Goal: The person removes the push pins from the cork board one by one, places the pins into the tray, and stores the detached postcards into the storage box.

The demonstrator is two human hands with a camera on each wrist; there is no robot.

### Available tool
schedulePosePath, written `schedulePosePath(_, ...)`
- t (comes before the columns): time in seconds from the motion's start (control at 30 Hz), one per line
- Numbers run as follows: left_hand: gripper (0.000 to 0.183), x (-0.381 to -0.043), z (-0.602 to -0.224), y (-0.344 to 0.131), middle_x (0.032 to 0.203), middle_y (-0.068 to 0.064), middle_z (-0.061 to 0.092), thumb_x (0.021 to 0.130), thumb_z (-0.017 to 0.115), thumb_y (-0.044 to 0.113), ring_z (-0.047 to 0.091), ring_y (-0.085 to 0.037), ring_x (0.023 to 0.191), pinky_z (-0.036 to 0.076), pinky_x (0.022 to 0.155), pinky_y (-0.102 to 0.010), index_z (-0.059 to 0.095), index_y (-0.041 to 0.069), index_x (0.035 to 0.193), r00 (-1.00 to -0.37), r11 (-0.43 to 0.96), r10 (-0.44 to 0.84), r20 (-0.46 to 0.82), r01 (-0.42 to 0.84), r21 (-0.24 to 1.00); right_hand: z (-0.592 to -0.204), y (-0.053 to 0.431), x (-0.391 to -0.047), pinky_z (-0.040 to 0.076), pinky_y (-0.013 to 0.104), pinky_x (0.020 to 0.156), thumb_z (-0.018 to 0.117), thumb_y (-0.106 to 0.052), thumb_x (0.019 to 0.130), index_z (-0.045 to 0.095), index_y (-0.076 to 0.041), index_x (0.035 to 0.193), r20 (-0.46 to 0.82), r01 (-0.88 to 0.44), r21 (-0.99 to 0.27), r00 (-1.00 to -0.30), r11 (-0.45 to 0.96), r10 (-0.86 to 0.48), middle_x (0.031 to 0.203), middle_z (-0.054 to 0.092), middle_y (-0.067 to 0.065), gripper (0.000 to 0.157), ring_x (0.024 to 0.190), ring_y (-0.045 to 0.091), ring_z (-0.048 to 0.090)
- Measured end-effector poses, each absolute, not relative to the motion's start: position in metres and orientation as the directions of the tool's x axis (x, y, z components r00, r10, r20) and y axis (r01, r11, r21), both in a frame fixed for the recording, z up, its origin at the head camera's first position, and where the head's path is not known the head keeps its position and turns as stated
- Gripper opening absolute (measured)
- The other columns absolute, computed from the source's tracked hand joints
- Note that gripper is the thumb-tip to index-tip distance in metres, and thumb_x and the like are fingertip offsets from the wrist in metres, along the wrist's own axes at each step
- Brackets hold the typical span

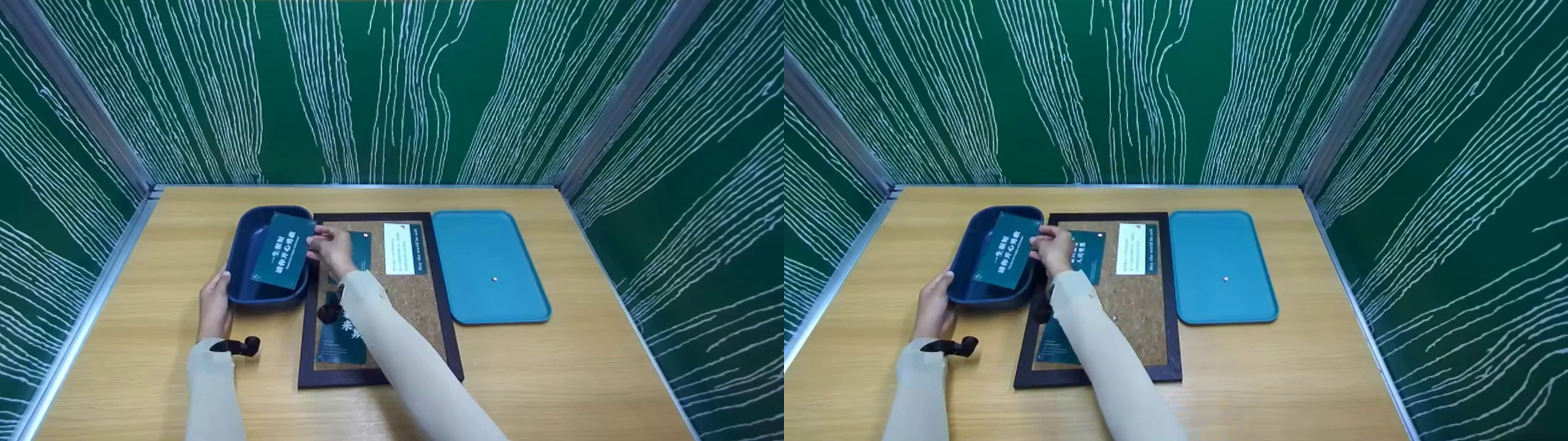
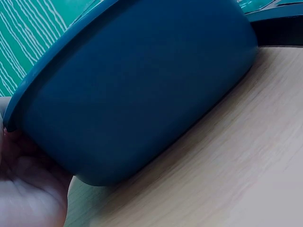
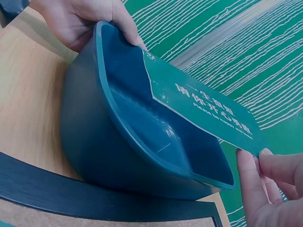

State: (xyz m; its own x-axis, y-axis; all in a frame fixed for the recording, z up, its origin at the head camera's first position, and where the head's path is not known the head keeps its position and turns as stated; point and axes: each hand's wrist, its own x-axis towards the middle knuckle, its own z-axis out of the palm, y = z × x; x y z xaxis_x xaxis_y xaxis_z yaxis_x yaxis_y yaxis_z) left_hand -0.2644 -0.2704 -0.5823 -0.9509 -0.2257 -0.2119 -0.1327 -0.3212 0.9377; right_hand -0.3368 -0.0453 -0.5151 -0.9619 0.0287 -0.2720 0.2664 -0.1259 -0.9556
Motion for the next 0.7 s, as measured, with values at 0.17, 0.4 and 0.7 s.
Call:
schedulePosePath(0.17,0.049,-0.2678,-0.5889,-0.2721,0.160,-0.002,0.019,0.106,0.033,0.022,0.015,-0.012,0.148,0.017,0.121,-0.024,0.022,0.006,0.151,-0.942,-0.328,-0.249,-0.225,-0.137,0.935,-0.5153,-0.0484,-0.3353,0.061,0.026,0.067,0.067,0.002,0.086,0.066,-0.004,0.116,-0.273,0.268,-0.955,-0.962,-0.126,0.023,0.097,0.068,0.010,0.031,0.082,0.018,0.069)
schedulePosePath(0.4,0.051,-0.2687,-0.5904,-0.2727,0.161,-0.001,0.018,0.105,0.034,0.027,0.014,-0.011,0.149,0.017,0.121,-0.025,0.023,0.010,0.152,-0.935,-0.322,-0.251,-0.252,-0.165,0.932,-0.5155,-0.0524,-0.3342,0.060,0.026,0.068,0.068,0.002,0.085,0.067,-0.006,0.117,-0.276,0.272,-0.954,-0.961,-0.130,0.014,0.097,0.069,0.009,0.033,0.083,0.017,0.069)
schedulePosePath(0.7,0.051,-0.2682,-0.5901,-0.2738,0.161,-0.001,0.018,0.106,0.034,0.026,0.013,-0.011,0.149,0.016,0.121,-0.025,0.023,0.009,0.152,-0.936,-0.335,-0.242,-0.256,-0.167,0.927,-0.5164,-0.0558,-0.3320,0.060,0.025,0.068,0.068,0.002,0.085,0.067,-0.005,0.117,-0.264,0.263,-0.958,-0.964,-0.111,-0.002,0.097,0.070,0.010,0.033,0.082,0.017,0.070)
